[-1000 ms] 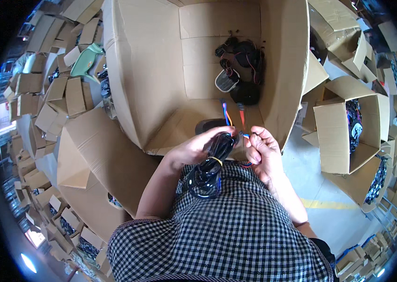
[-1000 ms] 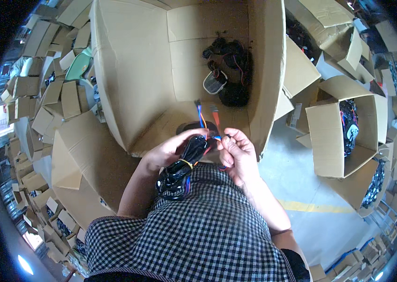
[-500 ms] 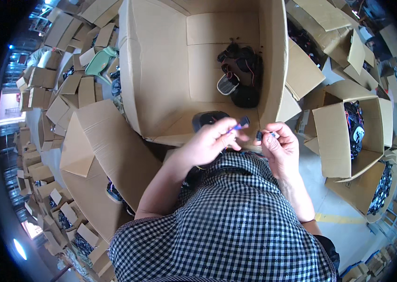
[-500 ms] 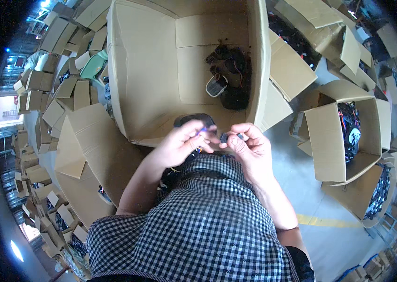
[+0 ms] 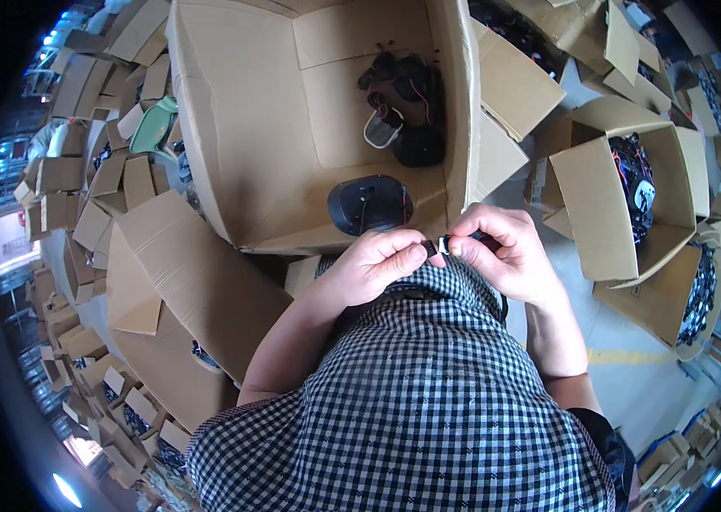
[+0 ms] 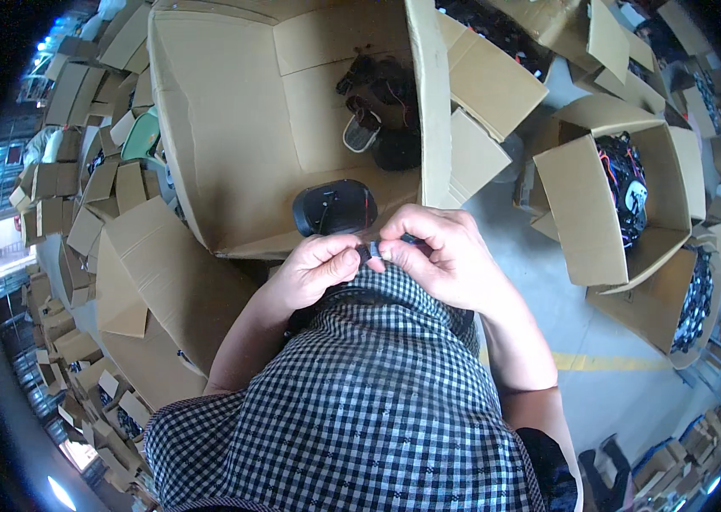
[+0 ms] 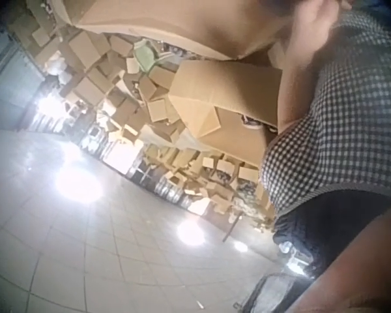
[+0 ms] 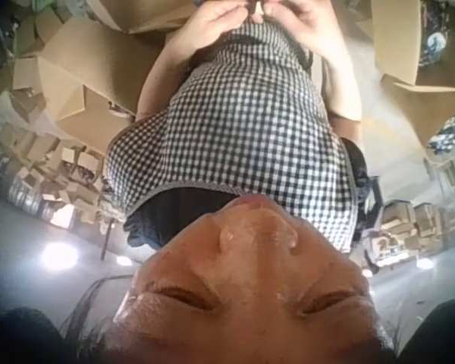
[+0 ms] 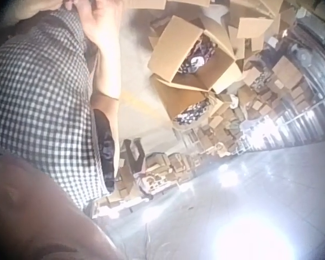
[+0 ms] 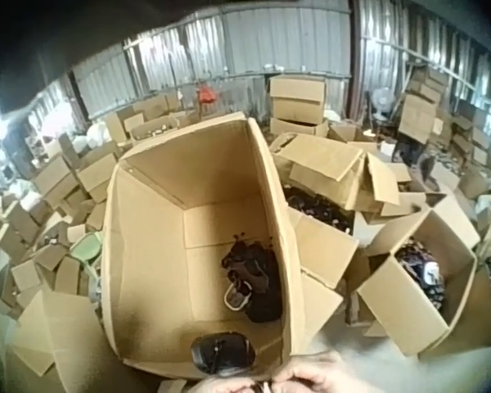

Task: The person connects wire harnesses to electronic dashboard displays by hand, then verifies that the displays power on.

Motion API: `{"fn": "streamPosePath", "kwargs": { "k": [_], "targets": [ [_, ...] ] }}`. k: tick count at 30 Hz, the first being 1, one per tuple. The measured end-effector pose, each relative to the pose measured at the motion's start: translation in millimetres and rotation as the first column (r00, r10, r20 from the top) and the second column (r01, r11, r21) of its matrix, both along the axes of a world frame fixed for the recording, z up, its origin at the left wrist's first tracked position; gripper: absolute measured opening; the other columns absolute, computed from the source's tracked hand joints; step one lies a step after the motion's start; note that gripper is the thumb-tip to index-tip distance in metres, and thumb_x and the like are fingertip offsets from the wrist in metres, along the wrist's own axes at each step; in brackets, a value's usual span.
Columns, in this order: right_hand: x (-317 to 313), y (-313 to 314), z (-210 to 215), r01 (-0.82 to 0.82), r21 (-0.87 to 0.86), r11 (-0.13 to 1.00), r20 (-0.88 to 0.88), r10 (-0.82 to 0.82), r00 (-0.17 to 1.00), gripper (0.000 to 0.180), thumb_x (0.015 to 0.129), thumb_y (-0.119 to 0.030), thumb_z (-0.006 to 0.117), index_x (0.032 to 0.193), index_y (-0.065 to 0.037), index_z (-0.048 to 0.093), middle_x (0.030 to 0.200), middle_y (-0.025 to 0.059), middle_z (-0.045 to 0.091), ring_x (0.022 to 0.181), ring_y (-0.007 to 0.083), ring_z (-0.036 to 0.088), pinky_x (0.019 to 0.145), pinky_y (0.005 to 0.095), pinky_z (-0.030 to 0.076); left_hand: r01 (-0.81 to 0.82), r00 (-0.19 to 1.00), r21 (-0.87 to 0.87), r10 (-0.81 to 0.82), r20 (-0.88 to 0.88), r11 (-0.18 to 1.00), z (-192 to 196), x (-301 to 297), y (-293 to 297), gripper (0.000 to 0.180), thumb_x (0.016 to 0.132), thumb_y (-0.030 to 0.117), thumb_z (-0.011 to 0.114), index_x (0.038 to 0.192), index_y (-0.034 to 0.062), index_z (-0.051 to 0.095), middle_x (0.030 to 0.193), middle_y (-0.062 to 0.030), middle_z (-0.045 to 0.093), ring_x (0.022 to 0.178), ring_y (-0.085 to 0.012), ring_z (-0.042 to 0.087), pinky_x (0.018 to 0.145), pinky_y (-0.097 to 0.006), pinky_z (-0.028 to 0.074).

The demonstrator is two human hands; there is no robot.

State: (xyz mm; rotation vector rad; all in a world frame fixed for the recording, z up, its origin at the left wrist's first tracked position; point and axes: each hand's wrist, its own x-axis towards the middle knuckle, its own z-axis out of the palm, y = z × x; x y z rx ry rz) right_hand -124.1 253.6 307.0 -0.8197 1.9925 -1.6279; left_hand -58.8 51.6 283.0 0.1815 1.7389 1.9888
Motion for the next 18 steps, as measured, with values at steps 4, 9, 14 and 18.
{"fn": "streamPosePath", "kwargs": {
  "k": [4,9,14,18],
  "targets": [
    [-7,3,4,-0.130,0.092,0.987,-0.173,0.144,0.974,0.009,0.079,-0.011,0.062,0.077,-0.003,0.058,0.065,0.0051,0.057,0.053,0.0165,0.053,0.047,0.0264,0.038,0.024,0.998,0.019,-0.023,-0.057,1.000,-12,1,2,0.027,0.093,0.022,0.047,0.088,0.0004,0.062,0.076,-0.0016,0.060,0.070,-0.0058,0.051,0.063,-0.021,0.041],
    [-20,0,5,-0.262,0.192,0.946,-0.127,0.289,0.949,0.007,0.077,-0.008,0.062,0.078,-0.003,0.059,0.066,0.0068,0.059,0.054,0.0177,0.055,0.047,0.0286,0.039,0.137,0.990,-0.070,-0.138,-0.013,0.988,-16,-5,-2,0.028,0.092,0.023,0.048,0.084,0.0015,0.063,0.071,-0.0005,0.059,0.069,-0.0060,0.052,0.065,-0.022,0.041],
    [-18,-8,4,-0.310,0.198,0.930,-0.113,0.336,0.935,0.006,0.076,-0.006,0.064,0.077,-0.002,0.059,0.065,0.0080,0.059,0.053,0.0182,0.056,0.047,0.0285,0.040,0.128,0.991,-0.007,-0.128,0.025,0.992,-19,-1,-2,0.029,0.092,0.024,0.049,0.083,0.0014,0.063,0.072,-0.0009,0.061,0.070,-0.0058,0.053,0.066,-0.022,0.042],
    [-2,-7,-8,-0.285,0.045,0.957,0.023,0.285,0.958,0.007,0.077,-0.007,0.063,0.079,-0.003,0.059,0.066,0.0079,0.060,0.058,0.0204,0.058,0.053,0.0294,0.043,0.158,0.986,0.019,-0.159,0.043,0.987,-18,8,1,0.029,0.092,0.024,0.049,0.083,0.0011,0.063,0.075,-0.0019,0.062,0.071,-0.0072,0.055,0.067,-0.022,0.043]
  ]
}}
